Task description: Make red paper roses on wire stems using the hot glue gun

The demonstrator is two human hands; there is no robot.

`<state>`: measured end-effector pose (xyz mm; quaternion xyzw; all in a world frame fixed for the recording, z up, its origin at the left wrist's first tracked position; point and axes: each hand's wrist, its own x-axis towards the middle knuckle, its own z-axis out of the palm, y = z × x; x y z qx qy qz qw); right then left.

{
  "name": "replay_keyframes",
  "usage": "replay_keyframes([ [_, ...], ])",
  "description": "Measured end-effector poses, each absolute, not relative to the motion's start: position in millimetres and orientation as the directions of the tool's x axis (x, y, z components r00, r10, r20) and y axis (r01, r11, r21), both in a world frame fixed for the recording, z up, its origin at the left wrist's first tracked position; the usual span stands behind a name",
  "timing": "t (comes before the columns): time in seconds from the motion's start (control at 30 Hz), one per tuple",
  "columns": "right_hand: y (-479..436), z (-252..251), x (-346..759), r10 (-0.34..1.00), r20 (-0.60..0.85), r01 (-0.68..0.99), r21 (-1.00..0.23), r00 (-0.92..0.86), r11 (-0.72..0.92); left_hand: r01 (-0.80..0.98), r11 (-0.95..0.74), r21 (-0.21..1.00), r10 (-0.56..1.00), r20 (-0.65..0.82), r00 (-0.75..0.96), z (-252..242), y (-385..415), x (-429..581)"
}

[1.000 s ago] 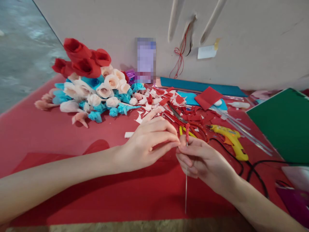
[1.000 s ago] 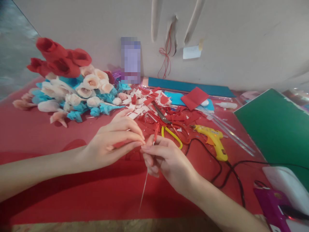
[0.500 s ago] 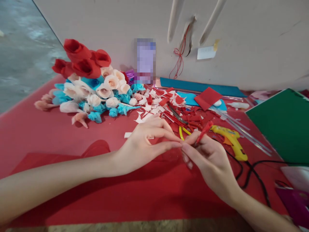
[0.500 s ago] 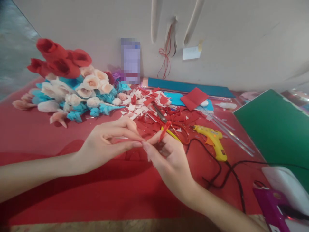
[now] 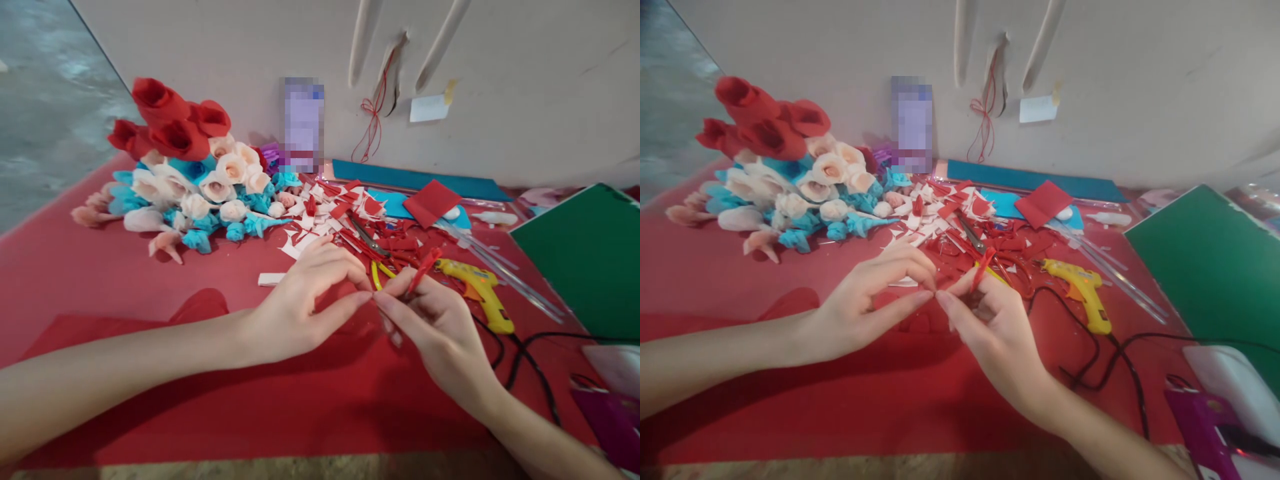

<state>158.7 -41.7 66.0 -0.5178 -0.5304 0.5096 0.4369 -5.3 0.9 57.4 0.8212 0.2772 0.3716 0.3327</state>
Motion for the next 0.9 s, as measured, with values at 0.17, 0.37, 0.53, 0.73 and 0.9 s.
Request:
replay_keyframes([
  [0.17,-42.9,65.0,160.4,0.993,-0.086,0.08,-0.994,-0.082,-0.079,0.259,-0.685,0.681,0.681,0.471,0.561,58.3,2.3,-5.5],
  [0.37,-42.2,59.4,163.5,0.973,-0.16,-0.012,-0.986,-0.165,-0.164,0.226,-0.674,0.703,0.673,0.459,0.58,58.3,3.2,-4.9],
  [0.53,-39.5,56.9,166.2,0.952,-0.192,-0.119,-0.967,-0.237,-0.224,0.221,-0.603,0.767,0.718,0.401,0.569,59.6,2.0,-4.3],
  [0.73,-38.8,57.4,166.2,0.946,-0.197,-0.154,-0.958,-0.258,-0.241,0.191,-0.559,0.807,0.751,0.395,0.529,58.1,0.9,-3.7],
  [0.9,-39.5,59.1,164.7,0.95,-0.199,-0.136,-0.962,-0.242,-0.236,0.142,-0.539,0.83,0.75,0.396,0.53,58.4,-0.3,-3.7],
])
